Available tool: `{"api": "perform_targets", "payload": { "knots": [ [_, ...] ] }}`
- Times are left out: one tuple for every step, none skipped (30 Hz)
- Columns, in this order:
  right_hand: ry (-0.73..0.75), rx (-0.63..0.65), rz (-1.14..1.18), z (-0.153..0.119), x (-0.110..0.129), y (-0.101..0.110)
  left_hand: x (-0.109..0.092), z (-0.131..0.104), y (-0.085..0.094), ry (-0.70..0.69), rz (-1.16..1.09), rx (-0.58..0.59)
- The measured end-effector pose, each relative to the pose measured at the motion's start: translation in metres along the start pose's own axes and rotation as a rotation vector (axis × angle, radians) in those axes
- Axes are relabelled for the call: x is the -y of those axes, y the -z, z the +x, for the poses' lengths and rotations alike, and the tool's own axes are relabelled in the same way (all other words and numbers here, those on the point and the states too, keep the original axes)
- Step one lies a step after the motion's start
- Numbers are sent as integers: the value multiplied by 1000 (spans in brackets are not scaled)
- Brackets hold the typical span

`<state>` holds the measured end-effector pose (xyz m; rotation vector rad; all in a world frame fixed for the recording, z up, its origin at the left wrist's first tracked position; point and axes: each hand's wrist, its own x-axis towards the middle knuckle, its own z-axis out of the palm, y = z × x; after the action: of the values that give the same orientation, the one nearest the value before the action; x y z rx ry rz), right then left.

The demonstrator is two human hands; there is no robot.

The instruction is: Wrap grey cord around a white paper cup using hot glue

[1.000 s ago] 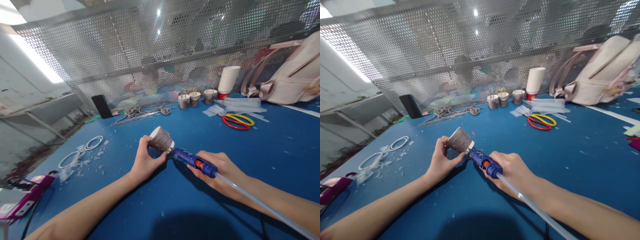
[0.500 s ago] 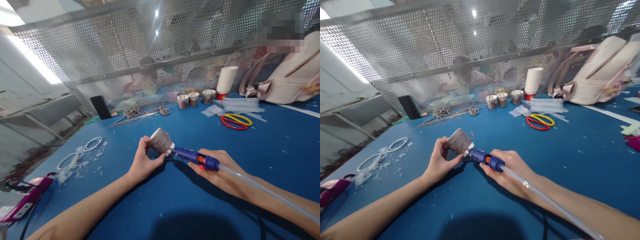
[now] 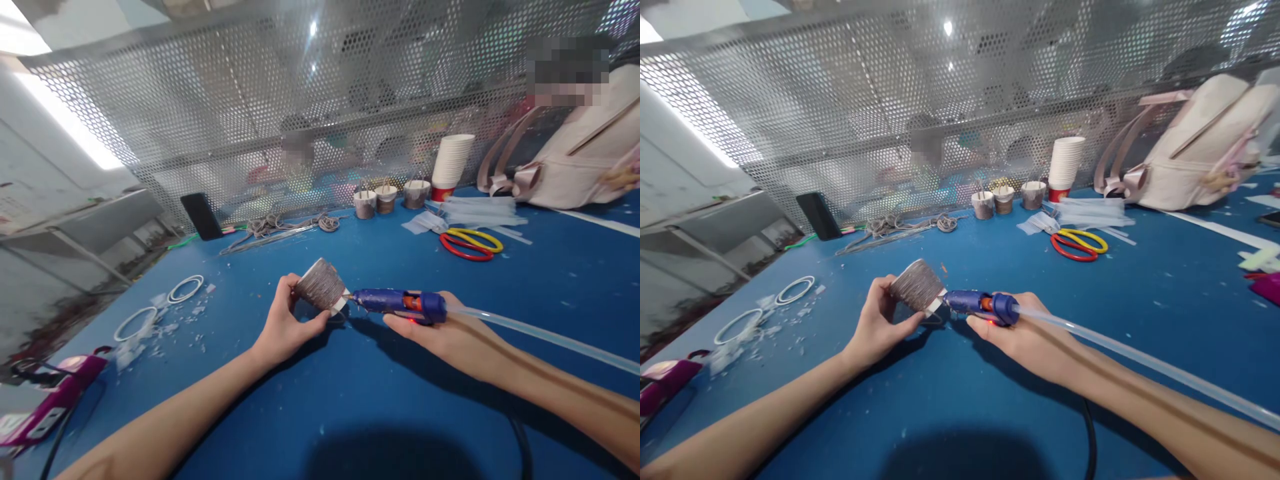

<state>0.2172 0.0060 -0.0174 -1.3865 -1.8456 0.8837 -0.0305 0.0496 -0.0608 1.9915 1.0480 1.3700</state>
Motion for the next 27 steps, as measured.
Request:
{"api": "perform_targets", "payload": {
  "knots": [
    [-7, 6, 2, 0, 0, 1, 0, 0, 0, 8, -5, 3],
    [-16, 12, 1, 0, -1, 1, 0, 0, 0, 15, -11, 5],
    [-26, 21, -3, 1, -1, 2, 1, 0, 1, 22, -19, 6],
    [-32, 34, -6, 1, -1, 2, 1, 0, 1, 28, -28, 7],
    [-34, 49, -7, 1, -2, 3, 1, 0, 1, 34, -37, 7],
    [-34, 63, -9, 2, -2, 4, 1, 0, 1, 40, -46, 7],
    [-33, 80, -8, 2, -2, 5, 1, 0, 1, 44, -54, 9],
    [-38, 91, -6, 2, -2, 5, 0, 0, 1, 48, -59, 10],
    [-53, 97, -4, 2, -1, 5, 0, 0, 1, 50, -62, 13],
    [-72, 101, -5, 2, -1, 5, 0, 0, 1, 50, -62, 17],
    [-87, 101, -6, 2, 0, 5, 0, 0, 1, 49, -61, 20],
    [-93, 102, -6, 2, 0, 5, 0, 0, 1, 46, -59, 22],
    [-88, 103, -5, 2, 0, 6, 0, 0, 1, 41, -58, 23],
    [-76, 101, -4, 2, 0, 6, 0, 0, 1, 37, -59, 24],
    [-60, 98, -3, 3, -1, 7, 0, 0, 1, 35, -62, 26],
    [-47, 97, -2, 3, -1, 8, 0, 0, 2, 33, -64, 27],
    [-41, 97, -5, 3, -1, 8, 0, 0, 2, 33, -67, 30],
    [-42, 98, -11, 3, -2, 8, 0, 0, 2, 33, -69, 33],
    [-52, 99, -19, 3, -2, 8, 0, 0, 2, 34, -70, 36],
    [-62, 98, -24, 2, -1, 7, 0, 0, 2, 34, -69, 37],
    [-67, 91, -24, 1, 0, 6, 0, 0, 2, 33, -65, 38],
    [-64, 80, -18, 0, 0, 4, 0, 0, 2, 32, -62, 38],
    [-53, 70, -9, -1, 1, 2, 0, 0, 2, 30, -61, 38],
    [-37, 61, 0, -2, 2, 0, 0, 0, 2, 29, -60, 39],
    [-20, 53, 6, -3, 3, -2, -1, 1, 1, 29, -61, 39],
    [-6, 46, 9, -4, 4, -3, -1, 1, 1, 30, -61, 40],
    [0, 40, 8, -4, 4, -4, -2, 1, 1, 32, -60, 39]
  ]
}}
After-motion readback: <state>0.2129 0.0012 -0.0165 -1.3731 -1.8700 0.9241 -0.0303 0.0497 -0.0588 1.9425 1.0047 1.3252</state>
